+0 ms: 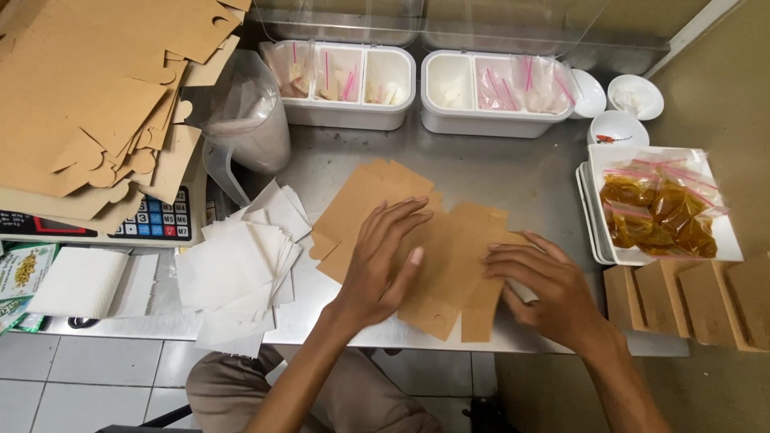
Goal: The person places a small sealed packet into a cardboard box and closes it. They then stack several closed boxes and proceed to fold flat cardboard pieces into boxes by hand, pressing the flaps to form the structure.
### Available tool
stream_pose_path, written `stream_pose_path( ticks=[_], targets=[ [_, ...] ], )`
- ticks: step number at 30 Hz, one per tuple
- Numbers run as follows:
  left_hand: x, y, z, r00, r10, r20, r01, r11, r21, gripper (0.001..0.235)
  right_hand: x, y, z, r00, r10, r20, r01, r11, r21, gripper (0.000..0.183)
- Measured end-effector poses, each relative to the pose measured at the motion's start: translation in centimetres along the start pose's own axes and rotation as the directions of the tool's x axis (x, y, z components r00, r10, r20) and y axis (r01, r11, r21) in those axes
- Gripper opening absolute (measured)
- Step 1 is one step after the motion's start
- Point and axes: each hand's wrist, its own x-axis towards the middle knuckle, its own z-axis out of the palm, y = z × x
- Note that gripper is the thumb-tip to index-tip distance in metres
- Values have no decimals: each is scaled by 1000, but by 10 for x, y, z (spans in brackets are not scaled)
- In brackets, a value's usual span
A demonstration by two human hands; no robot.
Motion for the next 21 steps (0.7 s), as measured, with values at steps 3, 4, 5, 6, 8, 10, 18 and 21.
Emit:
stream_pose_path(
  ticks=[3,4,5,6,8,10,18,21],
  targets=[
    [-2,33,-12,985,108,-134,-90,987,132,38,-2,-10,-10,971,-51,-235,75,992,96,13],
    [-5,38,-11,986,102,-132,-85,988,131,38,-8,-7,-6,972,-47,-232,72,992,100,13],
    [-8,43,-9,965,183,-190,-138,964,229,36,-14,-4,-2,949,43,-313,34,971,236,25],
    [-11,49,-7,935,266,-235,-182,928,324,34,-21,-2,2,915,146,-377,4,930,368,40],
    [-20,53,-2,908,358,-216,-250,879,407,28,-34,2,25,780,400,-482,-244,902,355,17],
    [-17,60,2,870,455,-190,-318,813,488,23,-33,-2,37,562,589,-581,-464,805,368,31],
    [5,38,32,919,-245,310,124,924,362,54,-13,-16,63,590,794,-147,-409,450,794,35],
    [2,16,44,817,-403,411,257,894,366,60,-29,1,70,608,788,-97,-539,499,679,36]
  ],
)
